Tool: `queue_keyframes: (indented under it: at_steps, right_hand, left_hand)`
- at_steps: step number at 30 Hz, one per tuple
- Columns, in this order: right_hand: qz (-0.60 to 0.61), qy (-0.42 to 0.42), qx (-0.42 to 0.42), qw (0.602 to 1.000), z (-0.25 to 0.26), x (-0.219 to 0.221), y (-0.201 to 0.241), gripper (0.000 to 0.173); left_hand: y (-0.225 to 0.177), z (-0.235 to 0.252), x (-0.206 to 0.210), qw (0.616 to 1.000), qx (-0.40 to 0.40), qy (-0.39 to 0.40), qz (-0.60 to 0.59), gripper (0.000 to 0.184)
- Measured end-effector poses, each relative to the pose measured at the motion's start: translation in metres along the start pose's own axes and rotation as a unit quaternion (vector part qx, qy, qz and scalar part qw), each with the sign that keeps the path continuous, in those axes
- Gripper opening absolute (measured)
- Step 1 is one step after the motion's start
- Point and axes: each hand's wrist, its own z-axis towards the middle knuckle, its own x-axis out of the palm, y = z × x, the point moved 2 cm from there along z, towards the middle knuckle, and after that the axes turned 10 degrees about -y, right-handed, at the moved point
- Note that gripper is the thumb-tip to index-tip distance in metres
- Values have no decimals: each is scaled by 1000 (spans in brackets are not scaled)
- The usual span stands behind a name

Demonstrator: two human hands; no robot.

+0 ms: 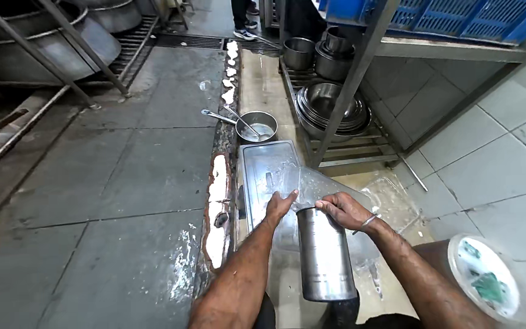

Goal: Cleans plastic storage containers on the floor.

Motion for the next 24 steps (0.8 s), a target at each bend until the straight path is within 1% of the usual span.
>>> queue_keyframes:
  at_steps: [3, 5, 7, 9, 12, 15, 18, 19, 20, 22, 23, 24]
  right_hand:
    - [122, -38, 97, 987, -14, 5, -9, 49]
    - [198, -67, 172, 963, -29, 12, -16, 46]
    - [271, -96, 241, 927, -42, 15, -22, 44]
    - [332, -143, 294, 885, -51, 11, -24, 42]
    - [403, -255, 333, 814, -65, -6, -28, 42]
    - [436, -370, 346, 744, -95, -31, -26, 39]
    - [483, -486, 300, 663, -151, -53, -34, 33]
    - [504, -527, 277, 627, -177, -57, -38, 33]
    - [525, -570, 254, 579, -207, -59, -44, 35]
    - [554, -654, 207, 472, -280, -59, -72, 41]
    - [552, -683, 188, 440, -321, -57, -85, 45]
    - [533, -710, 175, 426, -361, -55, -93, 46]
  left_hand:
    - [-3, -2, -1, 1000, -7, 9, 4, 96]
    - [-3, -2, 0, 1000, -8, 17, 9, 96]
    - [-2, -3, 0, 1000, -12, 22, 13, 95]
    - [-5, -5, -1, 999, -16, 28, 17, 94]
    - [-10, -10, -2, 999, -18, 43, 18, 91]
    - [-15, -15, -2, 998, -14, 51, 23, 82]
    - [-19, -20, -2, 998, -14, 64, 16, 75]
    - [-19, -20, -1, 997, -15, 68, 13, 73]
    - [-19, -19, 0, 997, -15, 70, 10, 70]
    - [-21, -19, 3, 997, -14, 73, -5, 63]
    - [-23, -21, 6, 997, -13, 74, -16, 59]
    - [-26, -25, 7, 997, -17, 74, -33, 56]
